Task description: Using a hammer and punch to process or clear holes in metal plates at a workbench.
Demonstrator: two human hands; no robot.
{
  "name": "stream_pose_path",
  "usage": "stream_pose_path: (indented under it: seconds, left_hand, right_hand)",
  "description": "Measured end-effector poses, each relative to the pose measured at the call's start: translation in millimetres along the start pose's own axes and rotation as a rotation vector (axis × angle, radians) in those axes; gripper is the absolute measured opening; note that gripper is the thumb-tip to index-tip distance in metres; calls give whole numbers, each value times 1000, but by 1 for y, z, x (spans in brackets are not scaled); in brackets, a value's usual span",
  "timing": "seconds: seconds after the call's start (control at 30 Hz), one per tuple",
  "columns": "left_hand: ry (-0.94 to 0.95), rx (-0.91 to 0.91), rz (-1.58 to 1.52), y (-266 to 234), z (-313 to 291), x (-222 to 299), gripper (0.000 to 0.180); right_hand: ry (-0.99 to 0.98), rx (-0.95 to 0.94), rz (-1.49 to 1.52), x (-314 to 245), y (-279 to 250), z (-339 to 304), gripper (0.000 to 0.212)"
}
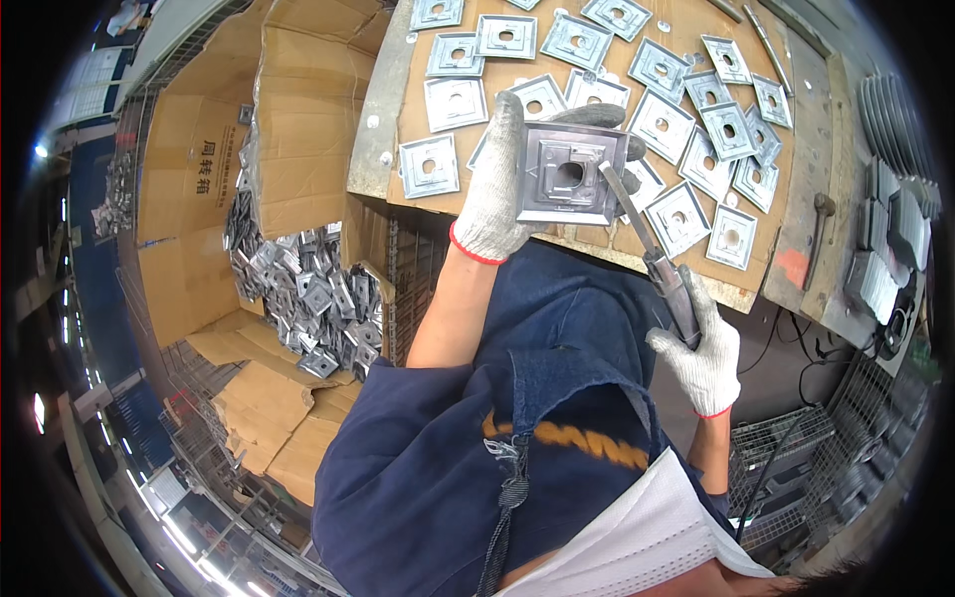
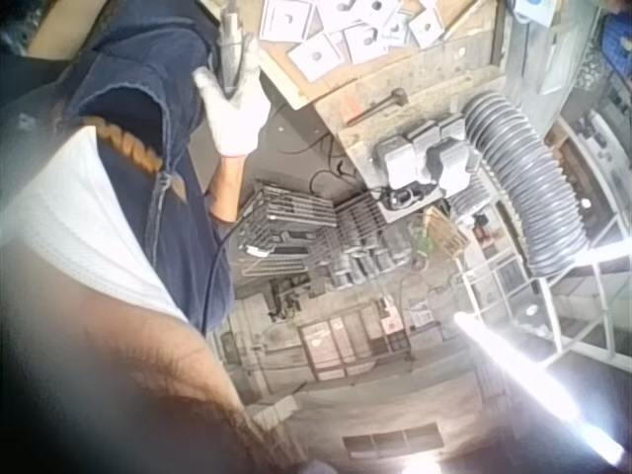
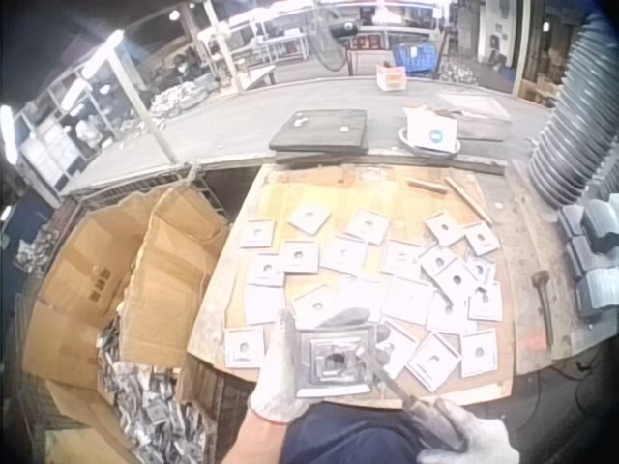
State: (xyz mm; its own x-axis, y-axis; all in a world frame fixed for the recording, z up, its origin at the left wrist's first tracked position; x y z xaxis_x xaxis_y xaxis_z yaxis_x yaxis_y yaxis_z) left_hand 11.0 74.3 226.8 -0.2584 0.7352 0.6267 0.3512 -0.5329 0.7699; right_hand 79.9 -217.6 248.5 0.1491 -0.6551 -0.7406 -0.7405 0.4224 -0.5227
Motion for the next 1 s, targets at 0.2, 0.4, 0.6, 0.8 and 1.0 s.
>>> stream_pose_path:
  seconds: [0.2,0.4,0.6,0.8,1.0]
  left_hand:
    - [17,88,63,-9,-1,-6,104]
    - [30,36,92,-2,-3,-3,101]
    - [33,28,32,-2,1,-3,99]
    - [62,208,75,-3,2,0,93]
    - [39,202,254,-41,-30,32,110]
  right_hand:
    - [-2,68,-18,0,3,-1,85]
    - [52,44,-97,5,2,1,78]
    - [-27,-3,-94,2,1,0,74]
    - [-169,-89,-186,-2,0,5,84]
    - [138,419,118,59,-54,16,88]
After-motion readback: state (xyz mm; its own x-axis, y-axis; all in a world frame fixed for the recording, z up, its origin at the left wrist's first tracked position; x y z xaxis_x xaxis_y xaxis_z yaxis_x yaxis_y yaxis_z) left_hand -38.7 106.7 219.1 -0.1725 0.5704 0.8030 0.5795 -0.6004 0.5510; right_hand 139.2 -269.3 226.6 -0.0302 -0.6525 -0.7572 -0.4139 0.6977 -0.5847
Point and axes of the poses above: each hand's wrist, its own z-axis towards the middle knuckle, its own y-axis out of the palm, x = y × z, the point moved 2 cm from there along z, towards the middle knuckle, and after that the axes turned 8 degrees about y, right-handed, at the moved point
